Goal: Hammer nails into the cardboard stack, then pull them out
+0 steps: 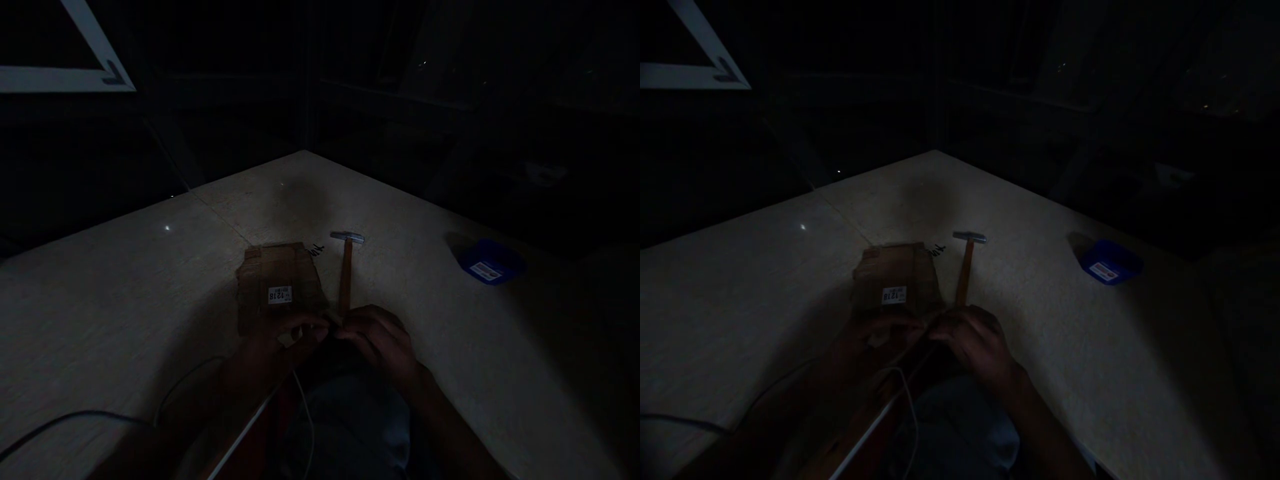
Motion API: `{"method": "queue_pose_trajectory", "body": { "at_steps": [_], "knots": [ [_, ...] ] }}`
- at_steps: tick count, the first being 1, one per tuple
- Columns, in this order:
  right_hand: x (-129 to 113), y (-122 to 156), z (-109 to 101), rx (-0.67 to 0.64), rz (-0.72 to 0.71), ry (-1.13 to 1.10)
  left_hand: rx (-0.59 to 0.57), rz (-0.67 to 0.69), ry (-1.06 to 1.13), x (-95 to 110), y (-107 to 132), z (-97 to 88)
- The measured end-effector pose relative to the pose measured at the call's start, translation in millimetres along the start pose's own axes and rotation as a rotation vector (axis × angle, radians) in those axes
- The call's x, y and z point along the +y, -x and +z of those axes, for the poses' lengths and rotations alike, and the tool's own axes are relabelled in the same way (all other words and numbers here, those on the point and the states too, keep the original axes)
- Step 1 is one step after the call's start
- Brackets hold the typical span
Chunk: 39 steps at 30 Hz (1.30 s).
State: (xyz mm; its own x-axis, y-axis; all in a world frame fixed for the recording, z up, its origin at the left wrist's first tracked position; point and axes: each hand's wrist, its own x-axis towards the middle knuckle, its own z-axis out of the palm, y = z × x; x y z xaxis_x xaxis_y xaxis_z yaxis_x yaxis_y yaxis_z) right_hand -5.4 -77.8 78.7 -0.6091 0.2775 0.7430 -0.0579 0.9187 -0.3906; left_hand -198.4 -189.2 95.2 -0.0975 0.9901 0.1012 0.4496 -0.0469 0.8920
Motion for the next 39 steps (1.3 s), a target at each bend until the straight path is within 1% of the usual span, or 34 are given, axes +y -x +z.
{"method": "queue_pose_trajectory", "body": {
  "at_steps": [4, 8, 14, 20, 29, 33, 36, 39],
  "knots": [
    [2.3, -2.8, 0.7, -0.003, -0.006, -0.044, -0.023, -0.028, 0.067, -2.8, -0.4, 4.7],
    [4.7, -5.3, 0.6, -0.056, -0.012, -0.062, -0.040, 0.037, 0.032, -5.2, -3.2, 5.7],
    [6.5, -9.3, -0.9, -0.162, -0.058, 0.038, -0.047, 0.045, -0.014, -4.5, -5.6, 6.2],
    [6.5, -10.6, -0.3, -0.193, -0.067, 0.087, -0.073, 0.017, -0.029, -2.0, -5.0, 9.1],
    [8.0, -8.8, -0.1, -0.181, -0.070, 0.063, -0.077, 0.002, -0.098, -2.6, -4.8, 11.9],
    [6.9, -9.3, 1.8, -0.164, -0.082, 0.090, -0.012, 0.004, -0.126, -4.2, -4.5, 14.9],
    [7.0, -7.8, 2.3, -0.163, -0.089, 0.100, 0.024, -0.019, -0.126, -7.0, -6.0, 15.5],
    [7.5, -5.2, -0.3, -0.093, -0.066, 0.095, 0.053, -0.079, -0.088, -10.1, -8.2, 13.9]
  ]
}}
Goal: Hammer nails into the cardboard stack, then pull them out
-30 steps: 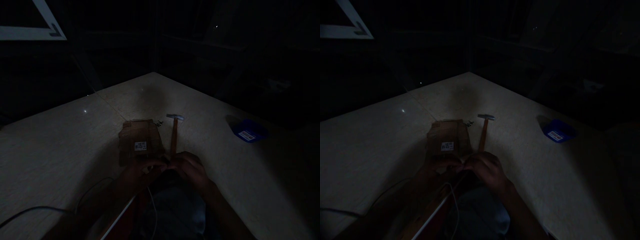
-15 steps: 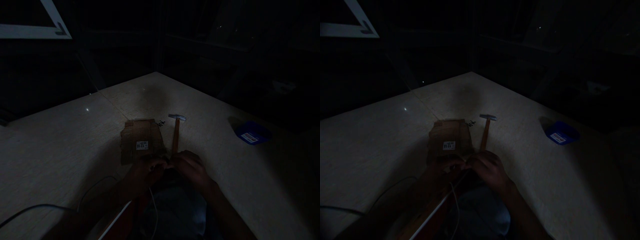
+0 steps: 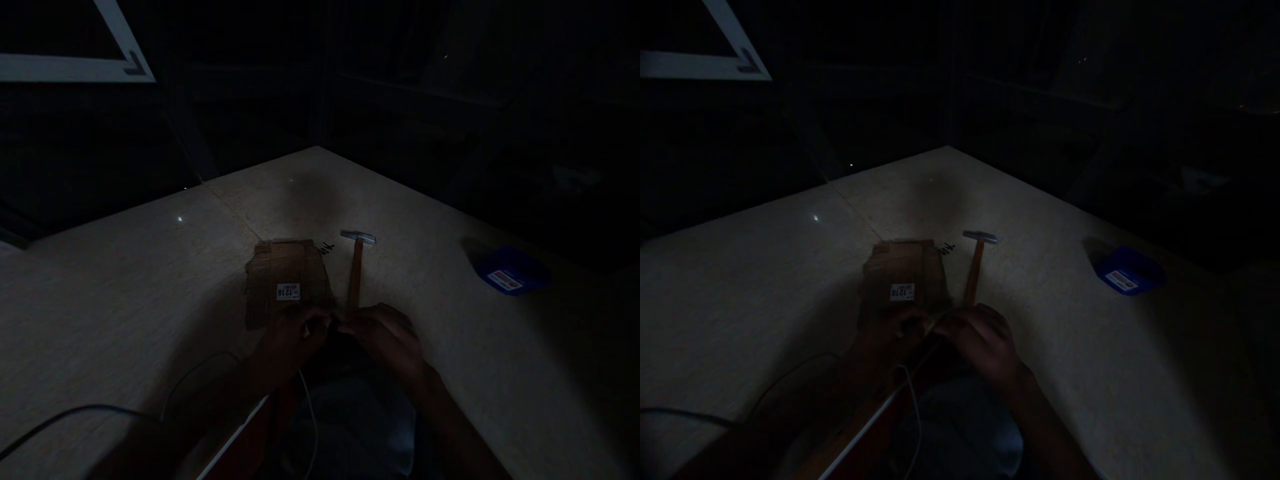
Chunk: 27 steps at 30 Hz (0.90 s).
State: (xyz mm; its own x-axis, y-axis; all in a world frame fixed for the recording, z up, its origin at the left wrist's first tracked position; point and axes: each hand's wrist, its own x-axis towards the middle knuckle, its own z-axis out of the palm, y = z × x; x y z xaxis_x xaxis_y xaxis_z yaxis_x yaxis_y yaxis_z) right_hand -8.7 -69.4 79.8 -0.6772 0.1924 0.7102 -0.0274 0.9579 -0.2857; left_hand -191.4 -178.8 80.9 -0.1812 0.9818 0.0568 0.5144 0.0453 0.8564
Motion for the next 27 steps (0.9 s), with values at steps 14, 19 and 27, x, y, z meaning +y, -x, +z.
{"method": "queue_pose_trajectory", "body": {
  "at_steps": [14, 19, 27],
  "knots": [
    [-9.7, 3.3, 10.2, 0.111, 0.438, -0.393, -0.015, 0.054, 0.194, 10.6, 0.3, -2.9],
    [-18.4, 14.8, 16.5, 0.089, 0.873, -0.772, -0.119, 0.247, 0.273, 4.2, 3.4, -1.7],
    [-21.7, 27.5, 17.0, -0.032, 1.111, -1.086, -0.360, 0.306, 0.224, 16.2, 6.3, -7.5]
  ]
}}
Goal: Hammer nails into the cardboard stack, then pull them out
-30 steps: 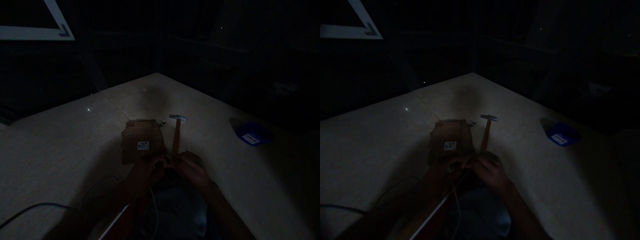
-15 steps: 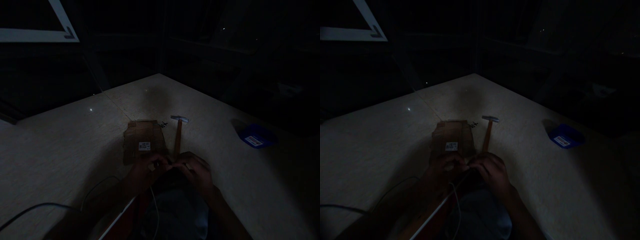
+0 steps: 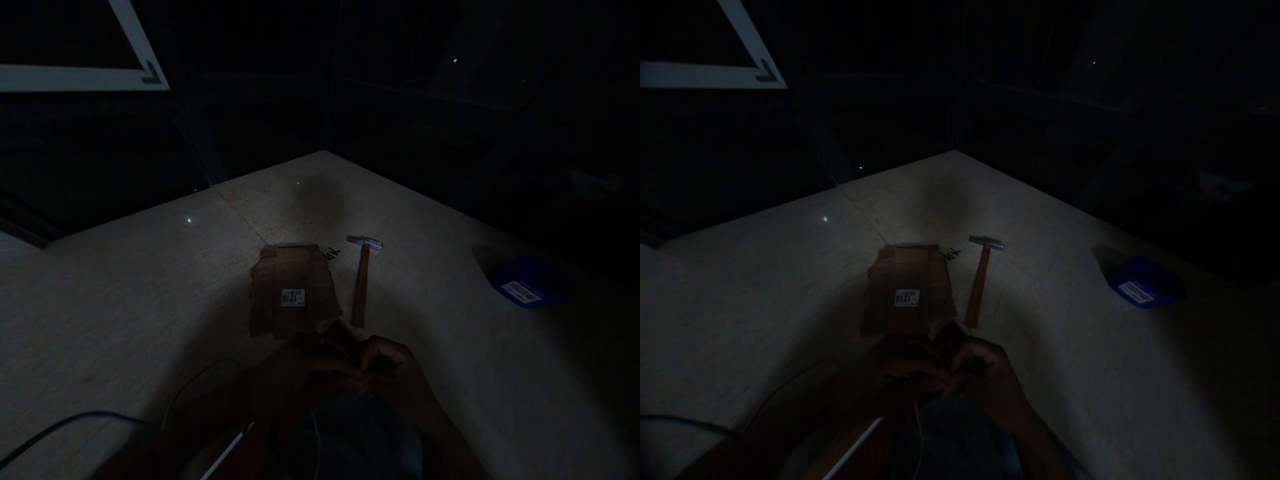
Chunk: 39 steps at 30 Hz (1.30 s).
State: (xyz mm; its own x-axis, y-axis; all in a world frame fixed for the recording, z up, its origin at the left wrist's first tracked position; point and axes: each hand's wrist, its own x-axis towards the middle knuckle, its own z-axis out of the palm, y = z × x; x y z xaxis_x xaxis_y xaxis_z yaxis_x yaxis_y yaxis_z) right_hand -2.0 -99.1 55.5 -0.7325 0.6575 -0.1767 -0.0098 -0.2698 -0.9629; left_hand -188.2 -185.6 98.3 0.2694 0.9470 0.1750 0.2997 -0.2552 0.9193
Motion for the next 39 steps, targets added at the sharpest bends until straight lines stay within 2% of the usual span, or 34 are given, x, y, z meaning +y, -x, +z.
{"method": "queue_pose_trajectory", "body": {
  "at_steps": [4, 7, 11, 14, 20, 23, 29, 33, 36, 39],
  "knots": [
    [1.6, 2.8, -0.7, -0.052, 0.030, -0.025, -0.074, 0.007, -0.075, 5.5, 1.5, -1.3],
    [4.6, 4.0, 0.3, -0.074, 0.060, -0.052, -0.096, 0.030, -0.220, 6.1, 5.6, 0.4],
    [13.4, 2.7, 1.8, -0.044, 0.115, -0.115, -0.036, 0.098, -0.508, 3.5, 11.1, 4.3],
    [19.3, 1.5, 2.8, -0.029, 0.173, -0.148, 0.006, 0.154, -0.619, 0.9, 12.3, 5.8],
    [27.7, 3.7, 7.1, -0.051, 0.167, -0.218, 0.109, 0.210, -0.688, 0.1, 10.0, 6.7],
    [29.5, 5.6, 12.9, -0.044, 0.149, -0.278, 0.120, 0.238, -0.707, -1.3, 7.8, 8.2],
    [24.4, 7.1, 20.7, -0.025, 0.112, -0.356, 0.168, 0.164, -0.621, 1.4, 8.8, -5.4],
    [23.7, 9.6, 5.4, 0.045, 0.113, -0.254, 0.030, 0.248, -0.560, 5.1, 14.7, -17.0],
    [27.2, 14.5, -13.8, 0.107, 0.058, -0.134, -0.074, 0.248, -0.564, 3.3, 18.8, -15.6],
    [32.2, 19.6, -29.0, 0.127, 0.045, -0.112, -0.196, 0.210, -0.560, 1.1, 21.2, -11.0]
  ]
}}
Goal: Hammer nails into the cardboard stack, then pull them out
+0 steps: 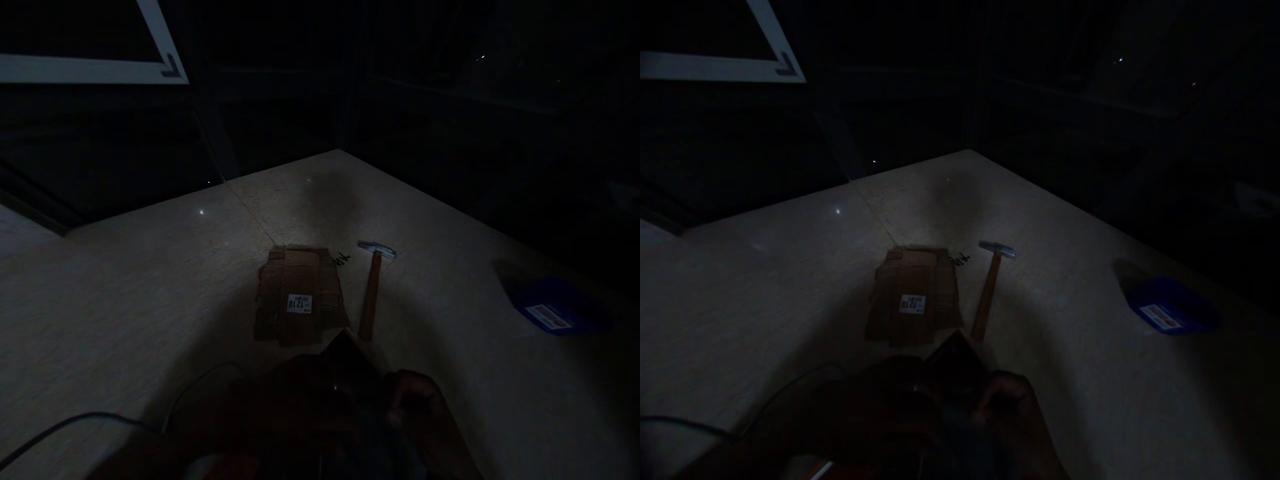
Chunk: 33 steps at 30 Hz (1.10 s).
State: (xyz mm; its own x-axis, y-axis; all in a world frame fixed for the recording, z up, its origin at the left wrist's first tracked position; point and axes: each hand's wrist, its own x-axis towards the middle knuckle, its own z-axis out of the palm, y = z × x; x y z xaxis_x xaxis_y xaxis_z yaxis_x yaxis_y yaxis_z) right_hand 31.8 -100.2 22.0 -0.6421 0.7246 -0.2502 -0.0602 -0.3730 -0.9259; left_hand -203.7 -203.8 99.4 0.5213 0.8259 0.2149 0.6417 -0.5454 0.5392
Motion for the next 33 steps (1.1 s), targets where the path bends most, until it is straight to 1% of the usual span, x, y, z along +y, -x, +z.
{"method": "queue_pose_trajectory", "body": {
  "at_steps": [2, 5, 7, 10, 13, 15, 17, 19, 21, 22, 24, 27, 28, 30, 33],
  "knots": [
    [0.3, 0.8, -4.7, -0.005, -0.010, -0.022, -0.021, -0.013, 0.006, 0.2, 0.2, 1.0],
    [-5.6, -0.9, -2.2, -0.048, -0.004, -0.024, 0.000, -0.050, 0.029, -4.5, -0.5, -1.4],
    [-12.2, -3.5, 3.3, -0.096, 0.022, -0.016, 0.020, -0.141, 0.055, -13.2, -1.2, -4.5],
    [-19.4, -7.9, 11.3, -0.173, 0.056, -0.021, 0.075, -0.390, 0.036, -33.8, -1.4, -11.5],
    [-20.2, -13.2, 14.4, -0.188, 0.083, -0.013, 0.114, -0.722, -0.122, -57.5, 0.8, -23.5],
    [-18.8, -19.9, 14.4, -0.158, 0.092, 0.028, 0.102, -0.965, -0.260, -72.5, 4.7, -33.3],
    [-17.6, -31.6, 14.8, -0.109, 0.084, 0.122, 0.055, -1.145, -0.338, -86.8, 11.0, -41.5],
    [-16.8, -49.6, 17.6, -0.035, 0.046, 0.244, 0.019, -1.271, -0.352, -101.0, 18.8, -45.8],
    [-15.5, -72.8, 23.4, 0.043, -0.042, 0.323, 0.005, -1.360, -0.332, -114.6, 26.2, -45.6],
    [-14.5, -85.6, 27.4, 0.049, -0.081, 0.334, 0.008, -1.385, -0.320, -120.7, 29.2, -44.2],
    [-11.7, -110.7, 36.8, 0.045, -0.147, 0.361, 0.038, -1.384, -0.287, -130.3, 32.9, -40.4],
    [-5.9, -140.9, 51.2, 0.092, -0.190, 0.512, 0.111, -1.306, -0.193, -135.4, 33.6, -35.7],
    [-3.9, -147.9, 55.2, 0.106, -0.179, 0.503, 0.129, -1.284, -0.162, -135.0, 33.3, -34.9],
    [0.0, -157.5, 61.3, 0.146, -0.134, 0.389, 0.159, -1.255, -0.116, -133.5, 33.5, -34.5],
    [4.8, -163.6, 65.7, 0.215, -0.081, 0.185, 0.217, -1.232, -0.067, -134.8, 37.6, -36.7]
  ]
}}
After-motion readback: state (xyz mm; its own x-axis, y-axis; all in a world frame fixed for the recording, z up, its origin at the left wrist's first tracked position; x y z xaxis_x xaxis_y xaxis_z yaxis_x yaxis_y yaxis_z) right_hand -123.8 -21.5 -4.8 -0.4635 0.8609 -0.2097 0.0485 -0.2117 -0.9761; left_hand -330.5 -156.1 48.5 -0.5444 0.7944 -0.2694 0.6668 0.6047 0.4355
